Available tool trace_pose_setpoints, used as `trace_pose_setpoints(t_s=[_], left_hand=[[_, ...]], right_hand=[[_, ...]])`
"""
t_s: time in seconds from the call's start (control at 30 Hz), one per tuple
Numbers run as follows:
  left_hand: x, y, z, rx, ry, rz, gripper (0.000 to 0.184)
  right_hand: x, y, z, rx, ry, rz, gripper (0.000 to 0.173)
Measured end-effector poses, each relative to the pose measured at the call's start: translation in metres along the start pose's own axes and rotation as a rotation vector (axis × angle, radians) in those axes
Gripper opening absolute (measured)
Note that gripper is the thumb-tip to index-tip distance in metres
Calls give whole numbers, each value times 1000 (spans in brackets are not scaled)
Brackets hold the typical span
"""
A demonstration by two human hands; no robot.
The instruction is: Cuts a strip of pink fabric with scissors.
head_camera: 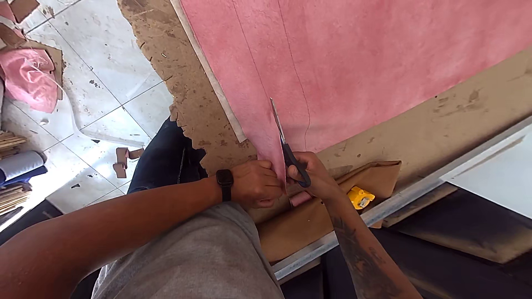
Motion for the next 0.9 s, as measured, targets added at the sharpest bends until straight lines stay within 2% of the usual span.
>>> trace_pose_setpoints(t_s=[0.33, 0.7, 0.9], left_hand=[[3, -2, 3, -51, -36, -15, 15], [4, -4, 9, -33, -67, 0, 17], [3, -5, 8, -57, -76, -14, 17]], right_hand=[[5, -4, -2, -72, 43, 24, 44], [52, -29, -3, -32, -43, -60, 58], [55, -31, -3, -33, -43, -49, 59]])
Point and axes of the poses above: each hand's wrist, its own x-axis towards the middle knuckle, its own z-axis out of the palm, y = z × x, the point moved 9 cm from there along x, towards the middle knuckle, and after that the axes turned 15 degrees about -z, right-handed, at the moved point
